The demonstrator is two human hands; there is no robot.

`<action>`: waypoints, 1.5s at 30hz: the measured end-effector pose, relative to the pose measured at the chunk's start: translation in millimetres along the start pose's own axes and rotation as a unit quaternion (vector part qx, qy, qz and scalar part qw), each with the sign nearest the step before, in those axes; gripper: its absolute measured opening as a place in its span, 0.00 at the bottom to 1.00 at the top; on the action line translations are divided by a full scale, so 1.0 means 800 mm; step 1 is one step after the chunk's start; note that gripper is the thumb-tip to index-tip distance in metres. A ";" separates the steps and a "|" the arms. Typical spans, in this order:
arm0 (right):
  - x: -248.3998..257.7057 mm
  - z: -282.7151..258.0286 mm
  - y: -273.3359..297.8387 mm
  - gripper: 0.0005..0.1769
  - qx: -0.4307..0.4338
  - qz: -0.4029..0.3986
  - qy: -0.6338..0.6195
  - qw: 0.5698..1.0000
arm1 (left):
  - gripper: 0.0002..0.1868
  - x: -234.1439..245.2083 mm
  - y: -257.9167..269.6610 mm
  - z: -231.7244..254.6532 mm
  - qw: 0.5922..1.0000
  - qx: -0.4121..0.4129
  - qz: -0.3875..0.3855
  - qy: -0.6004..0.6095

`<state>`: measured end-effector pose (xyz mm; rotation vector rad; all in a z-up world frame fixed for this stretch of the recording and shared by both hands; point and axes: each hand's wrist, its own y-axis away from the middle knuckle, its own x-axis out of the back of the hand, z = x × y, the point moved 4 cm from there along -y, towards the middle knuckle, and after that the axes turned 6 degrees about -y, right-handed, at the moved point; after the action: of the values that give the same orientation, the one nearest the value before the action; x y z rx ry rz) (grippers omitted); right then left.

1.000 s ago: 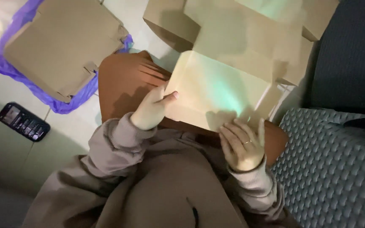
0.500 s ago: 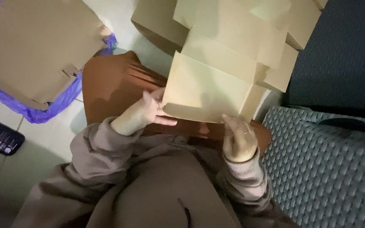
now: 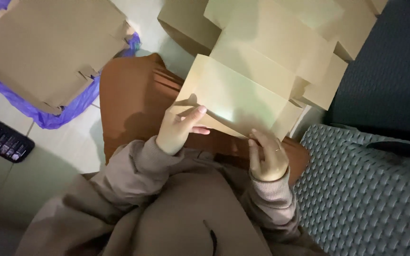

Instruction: Folding flat cardboard templates into 3D boxes for packaging.

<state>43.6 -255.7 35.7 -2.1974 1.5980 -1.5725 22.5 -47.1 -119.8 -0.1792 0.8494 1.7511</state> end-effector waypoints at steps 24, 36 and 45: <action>-0.020 0.115 0.104 0.30 -0.160 0.148 -0.700 0.681 | 0.28 -0.073 0.110 0.155 0.903 -0.276 -0.128 -0.303; 0.113 0.037 0.037 0.40 -0.261 0.229 -0.216 0.913 | 0.37 -0.125 0.152 0.184 0.818 -0.435 0.070 -0.370; 0.125 -0.050 0.021 0.42 -0.122 0.182 0.037 0.975 | 0.64 -0.343 0.218 0.174 0.912 -0.356 -0.140 -0.148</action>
<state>1.6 -314.8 117.2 -1.8092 2.1680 -1.4303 8.2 -193.8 201.3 -0.4764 -0.0658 1.6845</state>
